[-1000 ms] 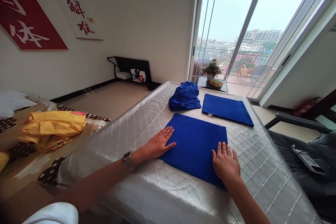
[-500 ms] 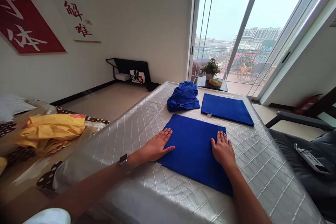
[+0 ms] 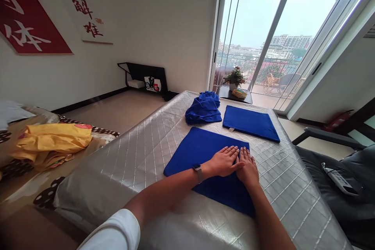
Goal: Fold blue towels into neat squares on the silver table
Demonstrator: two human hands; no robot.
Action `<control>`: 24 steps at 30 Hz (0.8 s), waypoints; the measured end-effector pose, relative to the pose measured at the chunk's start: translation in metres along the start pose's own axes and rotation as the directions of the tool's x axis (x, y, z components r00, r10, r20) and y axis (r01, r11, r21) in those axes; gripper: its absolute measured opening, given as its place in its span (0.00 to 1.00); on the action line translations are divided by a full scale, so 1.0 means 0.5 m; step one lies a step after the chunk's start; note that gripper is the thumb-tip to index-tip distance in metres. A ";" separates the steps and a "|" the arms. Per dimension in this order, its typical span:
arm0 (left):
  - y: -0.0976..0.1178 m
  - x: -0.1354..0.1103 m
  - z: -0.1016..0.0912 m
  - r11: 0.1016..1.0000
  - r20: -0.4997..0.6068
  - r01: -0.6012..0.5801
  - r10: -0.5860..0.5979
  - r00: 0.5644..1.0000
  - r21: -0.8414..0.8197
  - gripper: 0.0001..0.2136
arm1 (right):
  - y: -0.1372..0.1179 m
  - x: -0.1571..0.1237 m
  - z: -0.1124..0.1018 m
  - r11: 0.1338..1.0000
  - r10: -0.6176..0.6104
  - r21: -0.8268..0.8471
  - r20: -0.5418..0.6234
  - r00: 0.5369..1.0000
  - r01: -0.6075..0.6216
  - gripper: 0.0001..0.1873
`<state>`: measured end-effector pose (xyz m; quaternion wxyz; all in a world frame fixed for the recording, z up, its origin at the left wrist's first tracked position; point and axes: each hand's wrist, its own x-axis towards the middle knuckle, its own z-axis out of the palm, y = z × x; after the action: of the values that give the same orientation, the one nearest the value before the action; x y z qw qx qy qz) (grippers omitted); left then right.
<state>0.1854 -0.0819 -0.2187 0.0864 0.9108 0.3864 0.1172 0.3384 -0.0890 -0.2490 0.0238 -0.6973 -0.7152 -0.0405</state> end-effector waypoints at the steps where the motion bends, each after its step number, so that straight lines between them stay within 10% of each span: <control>1: -0.004 0.009 0.007 1.000 0.001 0.022 -0.022 1.000 -0.013 0.37 | 0.000 0.000 -0.001 1.000 0.003 0.000 0.007 1.000 -0.003 0.33; 14: -0.279 -0.112 -0.061 0.887 -0.052 0.460 -0.459 0.887 0.024 0.43 | -0.006 0.006 -0.002 0.995 0.063 0.075 0.040 0.997 -0.066 0.36; 24: -0.294 -0.120 -0.049 0.882 -0.092 0.471 -0.470 0.878 -0.013 0.42 | 0.018 0.071 -0.053 1.000 0.009 0.009 0.133 0.991 -0.010 0.32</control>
<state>0.0377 -0.0228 -0.2403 0.0896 0.7836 0.6002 0.1330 0.3461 -0.0556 -0.2192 -0.0203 -0.7016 -0.7122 0.0093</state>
